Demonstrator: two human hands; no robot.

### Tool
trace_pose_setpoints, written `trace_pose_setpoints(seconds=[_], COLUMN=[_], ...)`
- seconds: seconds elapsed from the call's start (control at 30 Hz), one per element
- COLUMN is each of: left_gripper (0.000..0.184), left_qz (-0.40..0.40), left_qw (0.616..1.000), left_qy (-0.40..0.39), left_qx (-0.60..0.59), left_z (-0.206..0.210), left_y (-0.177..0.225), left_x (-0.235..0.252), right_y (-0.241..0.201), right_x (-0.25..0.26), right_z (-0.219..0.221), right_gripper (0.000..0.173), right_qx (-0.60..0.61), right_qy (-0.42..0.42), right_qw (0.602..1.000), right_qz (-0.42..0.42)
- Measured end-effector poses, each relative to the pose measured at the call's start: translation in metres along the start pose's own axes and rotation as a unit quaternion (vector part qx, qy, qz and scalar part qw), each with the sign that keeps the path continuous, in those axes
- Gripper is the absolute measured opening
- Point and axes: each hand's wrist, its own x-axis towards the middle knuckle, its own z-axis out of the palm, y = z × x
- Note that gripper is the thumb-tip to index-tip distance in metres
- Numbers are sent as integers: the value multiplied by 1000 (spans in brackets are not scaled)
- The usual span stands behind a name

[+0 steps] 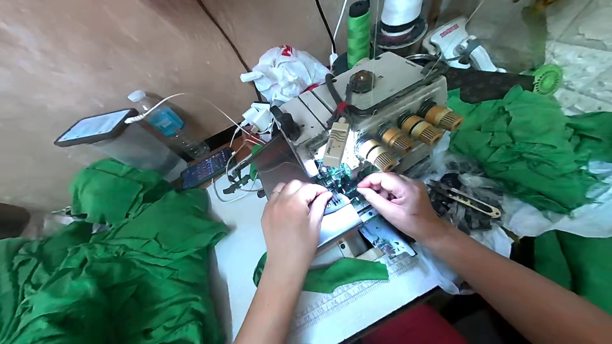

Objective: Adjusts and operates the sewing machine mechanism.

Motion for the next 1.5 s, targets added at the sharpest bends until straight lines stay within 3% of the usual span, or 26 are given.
trace_pose_setpoints(seconds=[0.17,0.63,0.93,1.5], left_gripper=[14,9,11,13], left_qz=[-2,-20,-27,-36], left_qw=[1000,999,999,999], left_qy=[6,2,-2,5], left_qx=[14,30,17,-35], left_z=[-1,-1,-5,-9], left_y=[6,18,10,-3], left_x=[2,8,1,-8], right_y=[1,-1,-6,-5], right_x=[10,11,8,7], right_z=[12,31,22,17], right_gripper=[19,12,13,17], right_qx=[-7,71,96,78], right_qy=[16,57,32,23], right_qw=[999,996,994,996], right_qz=[-39,-3,36,20])
